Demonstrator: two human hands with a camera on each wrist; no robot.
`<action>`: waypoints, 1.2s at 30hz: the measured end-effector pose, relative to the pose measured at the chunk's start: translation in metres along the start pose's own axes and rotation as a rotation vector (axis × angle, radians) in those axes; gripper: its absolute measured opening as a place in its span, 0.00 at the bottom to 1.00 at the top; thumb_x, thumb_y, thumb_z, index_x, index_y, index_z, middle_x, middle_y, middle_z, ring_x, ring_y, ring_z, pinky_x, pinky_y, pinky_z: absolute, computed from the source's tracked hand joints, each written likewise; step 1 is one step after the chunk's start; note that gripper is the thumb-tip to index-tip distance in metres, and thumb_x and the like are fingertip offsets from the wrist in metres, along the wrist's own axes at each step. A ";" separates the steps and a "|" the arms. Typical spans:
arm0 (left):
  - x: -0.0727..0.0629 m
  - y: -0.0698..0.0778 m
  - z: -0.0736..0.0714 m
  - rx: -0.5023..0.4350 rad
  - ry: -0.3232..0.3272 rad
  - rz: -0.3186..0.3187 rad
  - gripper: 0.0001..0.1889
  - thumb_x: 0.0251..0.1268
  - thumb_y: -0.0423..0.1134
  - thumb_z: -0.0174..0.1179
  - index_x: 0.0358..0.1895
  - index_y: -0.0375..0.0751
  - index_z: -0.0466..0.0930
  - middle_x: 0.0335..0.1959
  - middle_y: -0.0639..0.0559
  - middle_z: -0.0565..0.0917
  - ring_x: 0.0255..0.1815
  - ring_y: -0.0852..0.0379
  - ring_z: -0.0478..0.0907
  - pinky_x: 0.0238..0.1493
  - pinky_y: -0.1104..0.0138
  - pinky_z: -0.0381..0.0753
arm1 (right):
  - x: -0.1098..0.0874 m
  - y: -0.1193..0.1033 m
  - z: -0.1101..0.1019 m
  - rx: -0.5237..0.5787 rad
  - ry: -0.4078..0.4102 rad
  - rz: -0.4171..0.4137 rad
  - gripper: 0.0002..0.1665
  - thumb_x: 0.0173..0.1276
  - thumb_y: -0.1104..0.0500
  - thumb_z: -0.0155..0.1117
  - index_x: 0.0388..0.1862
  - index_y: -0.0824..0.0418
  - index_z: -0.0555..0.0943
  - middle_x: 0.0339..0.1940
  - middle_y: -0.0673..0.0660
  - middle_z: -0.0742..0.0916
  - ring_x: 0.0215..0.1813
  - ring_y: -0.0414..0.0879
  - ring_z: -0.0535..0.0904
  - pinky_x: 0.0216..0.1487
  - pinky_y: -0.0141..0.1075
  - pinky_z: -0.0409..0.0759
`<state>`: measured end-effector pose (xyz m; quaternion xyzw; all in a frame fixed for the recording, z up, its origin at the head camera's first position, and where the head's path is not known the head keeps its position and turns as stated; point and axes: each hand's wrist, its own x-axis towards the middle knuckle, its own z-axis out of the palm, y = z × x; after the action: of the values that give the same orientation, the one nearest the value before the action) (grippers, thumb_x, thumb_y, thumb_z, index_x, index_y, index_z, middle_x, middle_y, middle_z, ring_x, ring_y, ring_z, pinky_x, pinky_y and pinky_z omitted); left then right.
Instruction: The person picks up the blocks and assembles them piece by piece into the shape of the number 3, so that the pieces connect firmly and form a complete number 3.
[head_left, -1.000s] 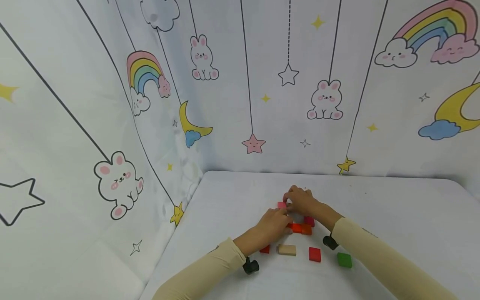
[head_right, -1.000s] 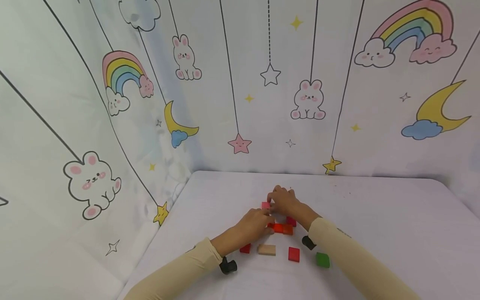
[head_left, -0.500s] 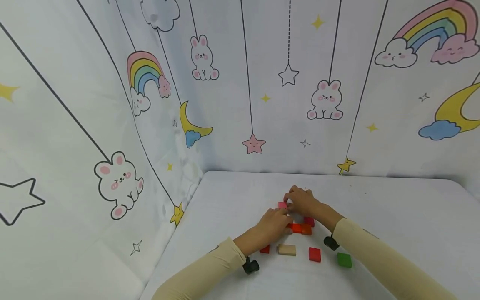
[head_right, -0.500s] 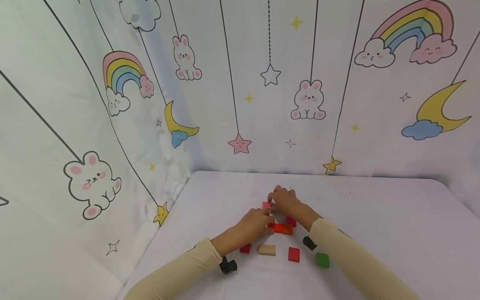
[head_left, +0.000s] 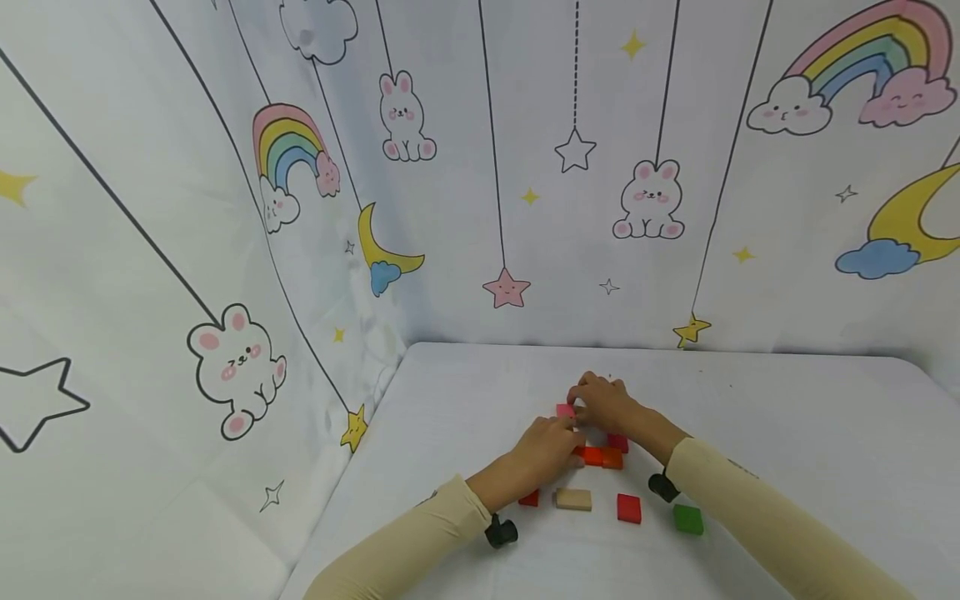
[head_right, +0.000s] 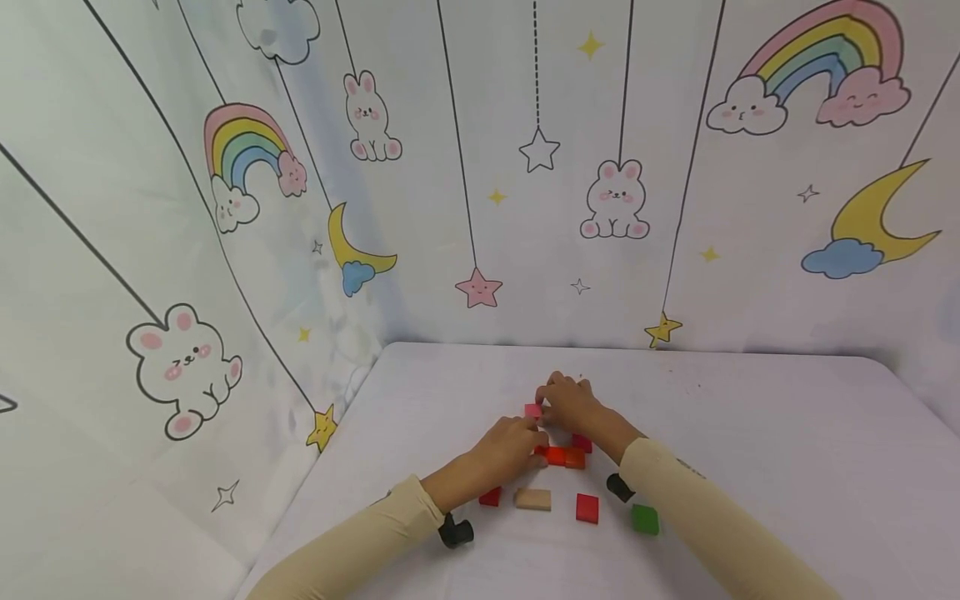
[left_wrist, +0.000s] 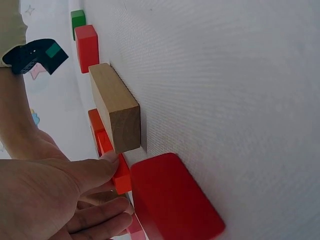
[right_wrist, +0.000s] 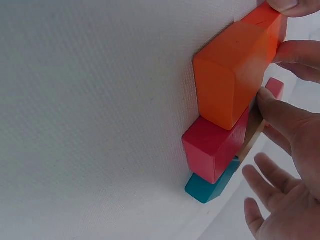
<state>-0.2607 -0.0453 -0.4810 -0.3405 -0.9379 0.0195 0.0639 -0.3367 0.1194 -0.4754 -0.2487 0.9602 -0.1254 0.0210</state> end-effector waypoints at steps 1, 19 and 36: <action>0.000 0.000 0.000 0.001 0.001 0.001 0.15 0.70 0.53 0.71 0.55 0.55 0.90 0.57 0.57 0.88 0.59 0.59 0.82 0.58 0.67 0.81 | 0.000 0.000 0.000 -0.001 0.000 -0.001 0.13 0.69 0.54 0.76 0.51 0.53 0.89 0.56 0.63 0.84 0.56 0.58 0.82 0.60 0.67 0.75; 0.002 0.001 0.002 0.009 -0.006 -0.002 0.13 0.70 0.53 0.71 0.51 0.56 0.91 0.51 0.57 0.89 0.53 0.60 0.82 0.55 0.68 0.81 | -0.008 0.007 -0.006 -0.001 0.025 0.009 0.20 0.69 0.51 0.76 0.56 0.56 0.87 0.59 0.65 0.83 0.58 0.61 0.82 0.61 0.67 0.75; 0.002 0.002 0.001 -0.043 -0.045 -0.018 0.12 0.72 0.52 0.69 0.52 0.54 0.90 0.44 0.57 0.87 0.47 0.61 0.79 0.54 0.69 0.80 | -0.068 0.041 -0.030 0.023 0.029 0.014 0.23 0.62 0.53 0.82 0.54 0.55 0.87 0.54 0.61 0.84 0.58 0.59 0.82 0.54 0.64 0.77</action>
<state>-0.2609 -0.0427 -0.4821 -0.3327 -0.9423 0.0063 0.0357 -0.3001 0.1937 -0.4584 -0.2400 0.9606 -0.1397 0.0110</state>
